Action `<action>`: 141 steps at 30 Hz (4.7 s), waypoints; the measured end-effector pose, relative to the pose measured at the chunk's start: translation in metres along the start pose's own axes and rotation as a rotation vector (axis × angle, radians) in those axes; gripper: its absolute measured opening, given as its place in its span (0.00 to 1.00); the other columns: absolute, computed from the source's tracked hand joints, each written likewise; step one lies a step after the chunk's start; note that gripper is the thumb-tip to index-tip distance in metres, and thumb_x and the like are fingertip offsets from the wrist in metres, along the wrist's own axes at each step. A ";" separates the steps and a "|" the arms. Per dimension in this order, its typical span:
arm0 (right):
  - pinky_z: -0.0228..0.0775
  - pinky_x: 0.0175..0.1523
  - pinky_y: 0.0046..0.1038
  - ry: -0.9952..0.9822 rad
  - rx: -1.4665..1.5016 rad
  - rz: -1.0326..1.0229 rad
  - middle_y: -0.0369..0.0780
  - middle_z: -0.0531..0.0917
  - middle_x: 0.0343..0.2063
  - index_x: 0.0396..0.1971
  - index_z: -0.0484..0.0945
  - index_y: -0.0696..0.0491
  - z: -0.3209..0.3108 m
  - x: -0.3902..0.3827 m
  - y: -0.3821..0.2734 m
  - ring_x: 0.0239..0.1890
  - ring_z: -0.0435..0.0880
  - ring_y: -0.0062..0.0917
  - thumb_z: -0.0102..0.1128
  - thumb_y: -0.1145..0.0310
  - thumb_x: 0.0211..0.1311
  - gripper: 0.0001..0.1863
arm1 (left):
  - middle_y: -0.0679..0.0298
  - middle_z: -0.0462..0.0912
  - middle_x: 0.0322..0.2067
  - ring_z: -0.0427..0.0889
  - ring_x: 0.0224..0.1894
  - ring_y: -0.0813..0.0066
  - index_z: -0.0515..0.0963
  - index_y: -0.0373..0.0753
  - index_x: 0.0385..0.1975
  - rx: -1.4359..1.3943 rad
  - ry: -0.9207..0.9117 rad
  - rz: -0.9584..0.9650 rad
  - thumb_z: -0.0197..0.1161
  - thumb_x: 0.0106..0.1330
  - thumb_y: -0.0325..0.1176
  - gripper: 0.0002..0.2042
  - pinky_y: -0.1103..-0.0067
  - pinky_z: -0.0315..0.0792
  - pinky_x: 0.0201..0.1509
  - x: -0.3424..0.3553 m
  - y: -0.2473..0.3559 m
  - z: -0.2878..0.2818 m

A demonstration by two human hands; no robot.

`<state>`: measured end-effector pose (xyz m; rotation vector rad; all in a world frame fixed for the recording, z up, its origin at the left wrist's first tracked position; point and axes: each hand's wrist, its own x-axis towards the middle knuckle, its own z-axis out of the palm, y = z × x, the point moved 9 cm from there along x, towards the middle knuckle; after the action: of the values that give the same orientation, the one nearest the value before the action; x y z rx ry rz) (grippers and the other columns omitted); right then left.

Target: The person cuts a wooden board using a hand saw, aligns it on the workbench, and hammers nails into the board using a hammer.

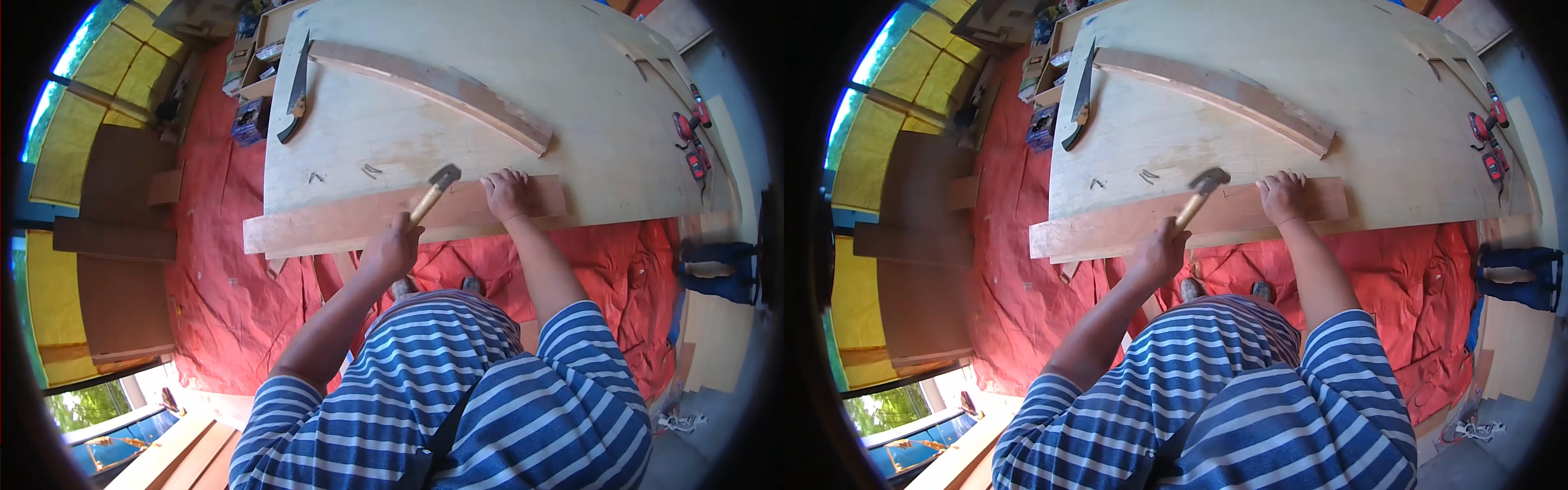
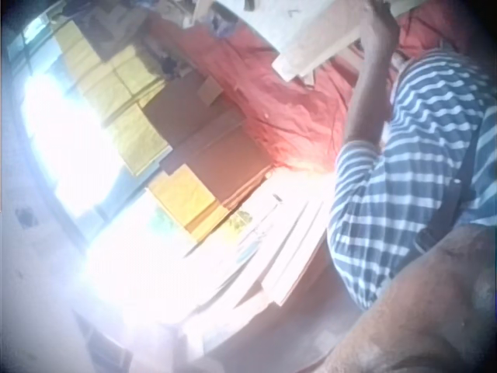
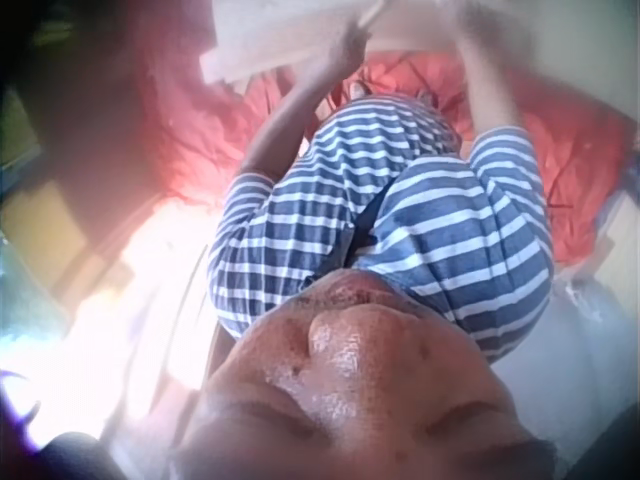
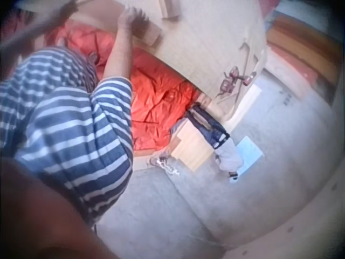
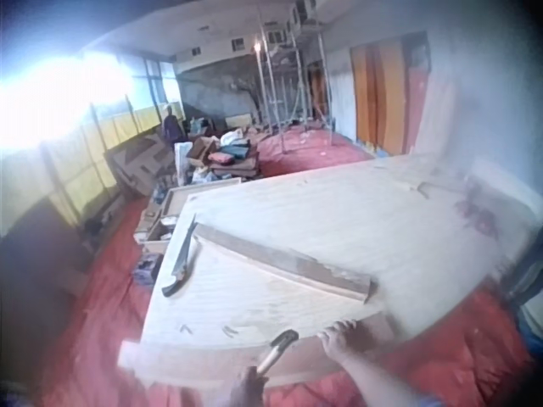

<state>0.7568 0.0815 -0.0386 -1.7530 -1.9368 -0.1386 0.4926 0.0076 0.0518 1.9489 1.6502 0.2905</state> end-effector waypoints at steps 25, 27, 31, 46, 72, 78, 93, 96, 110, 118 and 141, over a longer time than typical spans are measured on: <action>0.64 0.53 0.42 -0.116 0.008 0.031 0.40 0.81 0.34 0.29 0.87 0.44 0.010 -0.005 0.004 0.44 0.78 0.37 0.58 0.54 0.65 0.13 | 0.40 0.82 0.30 0.82 0.34 0.37 0.70 0.38 0.48 0.078 -0.112 -0.084 0.57 0.73 0.43 0.15 0.51 0.73 0.34 0.001 0.006 0.010; 0.64 0.54 0.42 -0.126 0.020 0.061 0.40 0.81 0.34 0.30 0.87 0.44 0.008 -0.002 0.009 0.44 0.78 0.37 0.58 0.54 0.64 0.13 | 0.39 0.82 0.31 0.82 0.33 0.35 0.69 0.37 0.45 -0.113 0.234 0.113 0.56 0.73 0.44 0.15 0.49 0.73 0.33 -0.011 0.046 -0.033; 0.64 0.53 0.43 -0.143 0.027 0.040 0.39 0.81 0.34 0.30 0.87 0.44 0.011 0.005 0.000 0.44 0.78 0.37 0.59 0.54 0.64 0.13 | 0.39 0.81 0.29 0.81 0.30 0.34 0.68 0.37 0.46 0.071 -0.005 -0.111 0.58 0.72 0.41 0.14 0.48 0.71 0.32 -0.004 -0.024 0.043; 0.63 0.54 0.42 -0.115 0.028 0.053 0.39 0.81 0.33 0.29 0.87 0.43 0.012 -0.005 0.008 0.44 0.77 0.37 0.58 0.53 0.64 0.13 | 0.39 0.81 0.26 0.81 0.32 0.34 0.69 0.36 0.45 -0.033 0.148 -0.060 0.57 0.72 0.42 0.14 0.49 0.73 0.35 -0.007 0.002 0.028; 0.61 0.54 0.44 -0.147 0.053 0.054 0.39 0.81 0.33 0.27 0.86 0.43 0.018 0.005 -0.001 0.44 0.78 0.36 0.57 0.52 0.64 0.14 | 0.36 0.80 0.29 0.79 0.33 0.31 0.69 0.33 0.46 -0.039 0.058 -0.258 0.58 0.72 0.43 0.18 0.48 0.71 0.33 -0.005 -0.047 0.067; 0.62 0.54 0.44 -0.168 0.042 0.098 0.39 0.81 0.33 0.27 0.86 0.43 0.017 0.000 0.014 0.45 0.77 0.36 0.57 0.52 0.64 0.14 | 0.39 0.82 0.28 0.81 0.32 0.33 0.69 0.37 0.47 -0.145 0.302 -0.032 0.60 0.71 0.42 0.16 0.49 0.72 0.34 -0.029 0.027 0.001; 0.63 0.54 0.43 -0.147 -0.024 0.072 0.39 0.82 0.33 0.27 0.86 0.43 0.024 0.001 0.010 0.43 0.78 0.37 0.58 0.53 0.64 0.14 | 0.37 0.81 0.30 0.81 0.34 0.33 0.70 0.33 0.45 -0.013 -0.059 -0.240 0.58 0.72 0.44 0.18 0.49 0.72 0.36 0.004 -0.035 0.058; 0.62 0.54 0.43 -0.146 0.023 0.078 0.39 0.81 0.33 0.27 0.86 0.43 0.014 0.000 0.014 0.43 0.78 0.37 0.58 0.52 0.64 0.14 | 0.37 0.81 0.29 0.81 0.35 0.33 0.71 0.32 0.44 -0.087 0.097 -0.131 0.57 0.72 0.45 0.18 0.49 0.72 0.37 -0.013 0.020 0.018; 0.65 0.53 0.45 -0.124 -0.056 0.036 0.40 0.82 0.32 0.29 0.87 0.45 0.017 0.001 0.008 0.42 0.79 0.40 0.59 0.53 0.64 0.13 | 0.41 0.82 0.27 0.83 0.34 0.37 0.71 0.35 0.43 0.011 -0.080 -0.177 0.56 0.72 0.45 0.17 0.50 0.73 0.37 0.004 -0.026 0.036; 0.68 0.54 0.42 -0.199 0.031 0.135 0.43 0.84 0.36 0.31 0.87 0.48 0.019 0.013 0.005 0.44 0.80 0.42 0.62 0.57 0.61 0.11 | 0.44 0.83 0.32 0.83 0.36 0.42 0.74 0.34 0.45 -0.075 -0.153 -0.158 0.57 0.72 0.50 0.21 0.55 0.74 0.41 -0.010 -0.091 0.011; 0.77 0.52 0.44 -0.663 0.161 0.051 0.51 0.85 0.39 0.30 0.85 0.56 0.129 0.077 -0.201 0.45 0.83 0.45 0.55 0.68 0.59 0.10 | 0.40 0.82 0.32 0.84 0.38 0.41 0.74 0.31 0.43 -0.307 -0.055 -0.361 0.63 0.69 0.50 0.23 0.58 0.74 0.40 -0.057 -0.263 -0.037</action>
<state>0.5245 0.1715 -0.0628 -1.8819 -2.2516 0.6786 0.2418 -0.0152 -0.0503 1.3953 1.7655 0.3222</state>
